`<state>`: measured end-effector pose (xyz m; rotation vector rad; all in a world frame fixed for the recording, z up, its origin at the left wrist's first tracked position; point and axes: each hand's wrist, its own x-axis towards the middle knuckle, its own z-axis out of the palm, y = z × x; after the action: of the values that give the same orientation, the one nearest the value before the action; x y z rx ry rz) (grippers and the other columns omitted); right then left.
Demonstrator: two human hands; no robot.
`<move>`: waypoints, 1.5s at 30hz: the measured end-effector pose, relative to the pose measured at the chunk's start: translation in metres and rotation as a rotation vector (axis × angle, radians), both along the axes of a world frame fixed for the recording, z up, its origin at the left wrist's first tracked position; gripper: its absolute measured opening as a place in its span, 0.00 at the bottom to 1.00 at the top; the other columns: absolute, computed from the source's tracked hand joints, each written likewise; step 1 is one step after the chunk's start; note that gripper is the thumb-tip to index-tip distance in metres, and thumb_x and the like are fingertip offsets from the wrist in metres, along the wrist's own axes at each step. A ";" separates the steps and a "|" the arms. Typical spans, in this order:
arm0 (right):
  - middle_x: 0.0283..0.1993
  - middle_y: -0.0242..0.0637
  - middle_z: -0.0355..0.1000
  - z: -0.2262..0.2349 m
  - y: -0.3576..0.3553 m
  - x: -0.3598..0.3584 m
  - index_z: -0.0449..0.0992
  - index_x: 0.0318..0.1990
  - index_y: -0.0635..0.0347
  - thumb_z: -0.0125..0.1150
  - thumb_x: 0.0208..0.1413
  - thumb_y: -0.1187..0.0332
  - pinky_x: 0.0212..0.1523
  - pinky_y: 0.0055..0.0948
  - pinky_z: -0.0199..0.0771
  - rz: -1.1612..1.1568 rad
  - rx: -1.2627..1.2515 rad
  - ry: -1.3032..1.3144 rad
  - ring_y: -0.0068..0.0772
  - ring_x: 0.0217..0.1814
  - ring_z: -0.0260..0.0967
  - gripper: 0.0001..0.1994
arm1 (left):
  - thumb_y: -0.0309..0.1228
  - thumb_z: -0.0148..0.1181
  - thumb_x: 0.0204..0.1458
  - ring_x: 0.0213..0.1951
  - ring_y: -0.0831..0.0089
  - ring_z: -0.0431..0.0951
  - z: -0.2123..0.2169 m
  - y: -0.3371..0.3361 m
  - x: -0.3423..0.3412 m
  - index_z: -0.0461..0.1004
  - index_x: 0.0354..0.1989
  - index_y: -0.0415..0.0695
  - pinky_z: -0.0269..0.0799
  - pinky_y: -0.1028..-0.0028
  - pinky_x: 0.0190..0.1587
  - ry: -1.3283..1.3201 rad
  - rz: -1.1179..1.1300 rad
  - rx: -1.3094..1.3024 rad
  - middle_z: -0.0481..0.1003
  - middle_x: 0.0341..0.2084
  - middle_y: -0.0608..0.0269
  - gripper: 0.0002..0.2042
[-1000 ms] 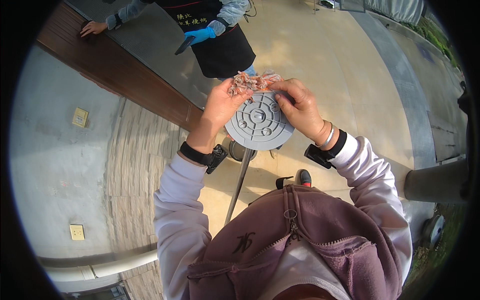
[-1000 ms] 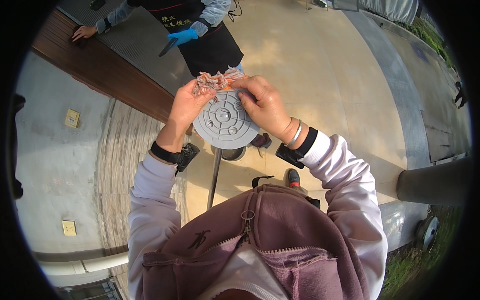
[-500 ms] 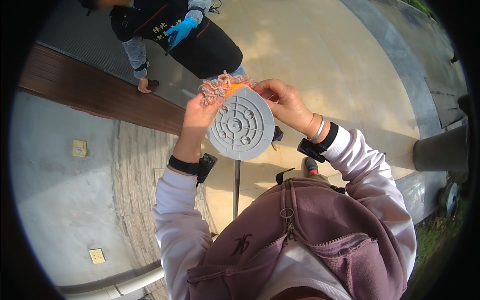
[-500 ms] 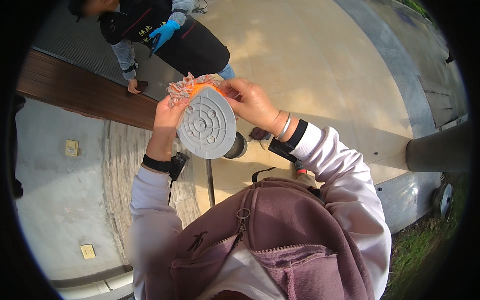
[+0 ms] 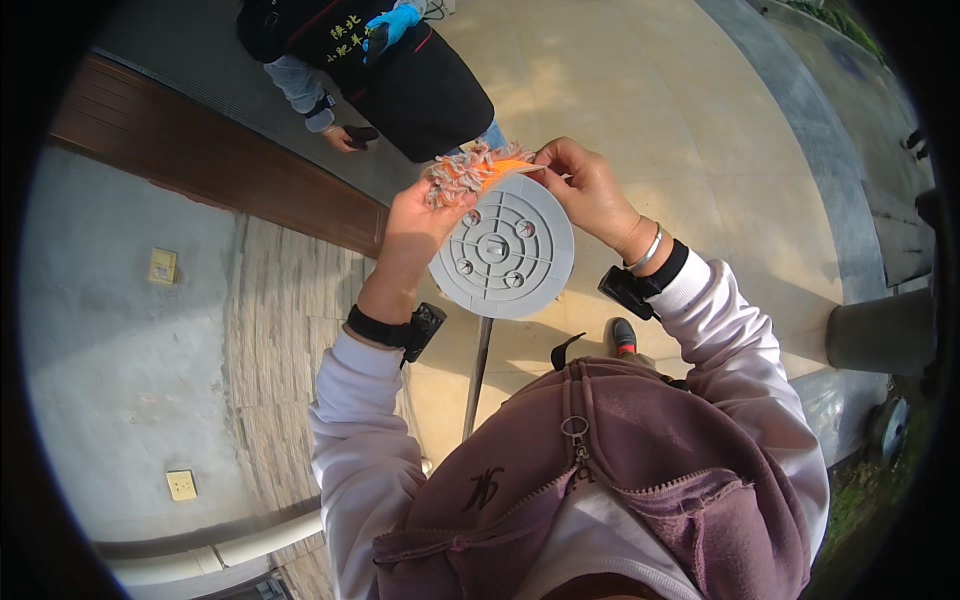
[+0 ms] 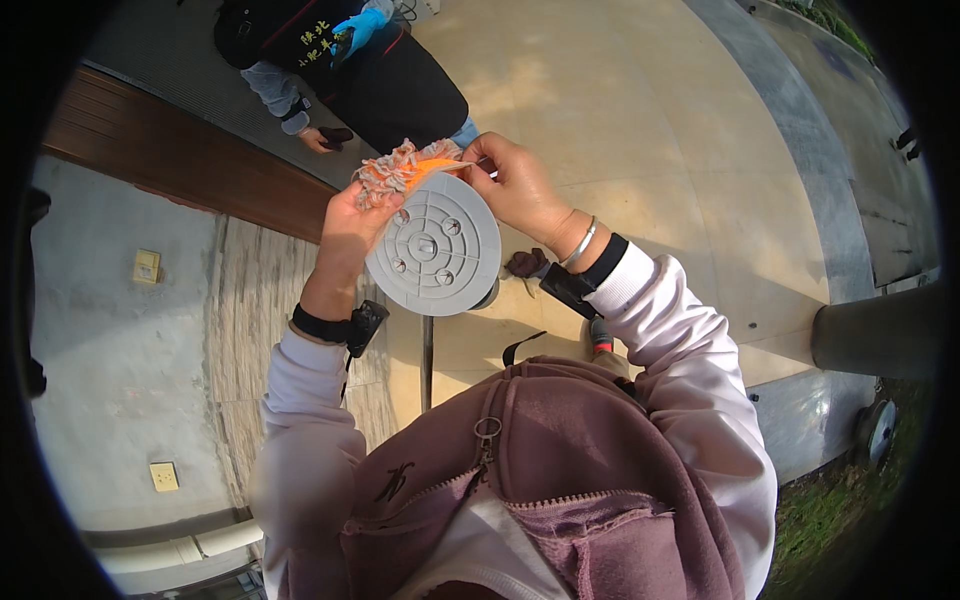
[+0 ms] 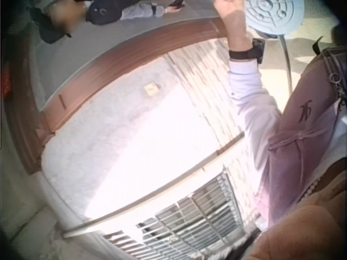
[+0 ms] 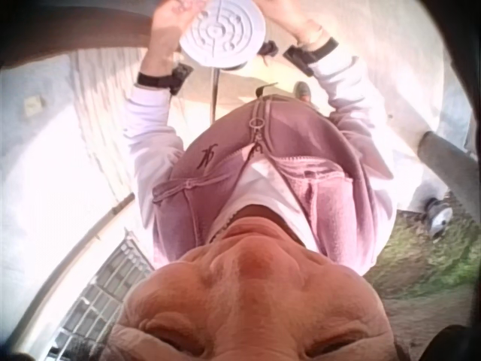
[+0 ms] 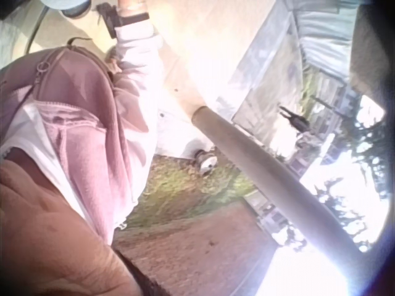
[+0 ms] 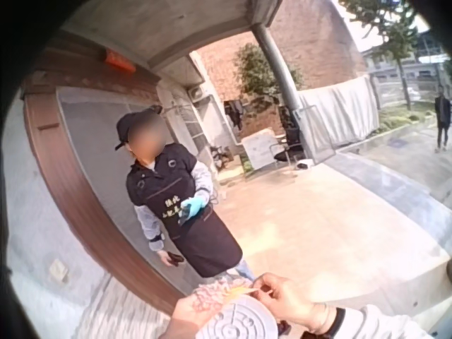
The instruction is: The person removes a mop head from a bucket, wrings it out, and attaches it to a mop handle. They then carry the assembled mop into a room and place it against a window.
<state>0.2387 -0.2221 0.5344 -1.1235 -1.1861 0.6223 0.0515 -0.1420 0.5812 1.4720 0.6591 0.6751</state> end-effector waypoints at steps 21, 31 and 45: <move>0.28 0.29 0.67 0.002 -0.035 -0.007 0.67 0.38 0.65 0.58 0.47 0.75 0.27 0.17 0.68 -0.015 -0.282 -0.185 0.16 0.26 0.63 0.10 | 0.23 0.60 0.42 0.26 0.85 0.70 -0.033 0.015 0.003 0.73 0.31 0.36 0.66 0.81 0.29 0.031 0.167 0.218 0.75 0.24 0.66 0.07; 0.25 0.28 0.65 -0.021 -0.024 -0.018 0.67 0.32 0.65 0.57 0.50 0.72 0.23 0.18 0.66 -0.090 -0.228 0.126 0.18 0.25 0.62 0.06 | 0.29 0.63 0.40 0.23 0.81 0.72 -0.034 0.019 0.000 0.74 0.28 0.39 0.66 0.79 0.28 0.118 0.248 0.337 0.75 0.21 0.64 0.09; 0.24 0.32 0.68 -0.009 -0.034 -0.017 0.69 0.30 0.66 0.57 0.48 0.74 0.24 0.20 0.66 -0.297 0.009 -0.580 0.22 0.26 0.66 0.05 | 0.37 0.62 0.39 0.24 0.68 0.75 -0.029 0.003 0.000 0.74 0.27 0.43 0.67 0.72 0.27 0.317 0.393 0.567 0.75 0.21 0.59 0.11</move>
<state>0.2218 -0.2565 0.5254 -1.4925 -1.4626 0.0539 0.0514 -0.1392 0.5525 2.0221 1.0792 0.9969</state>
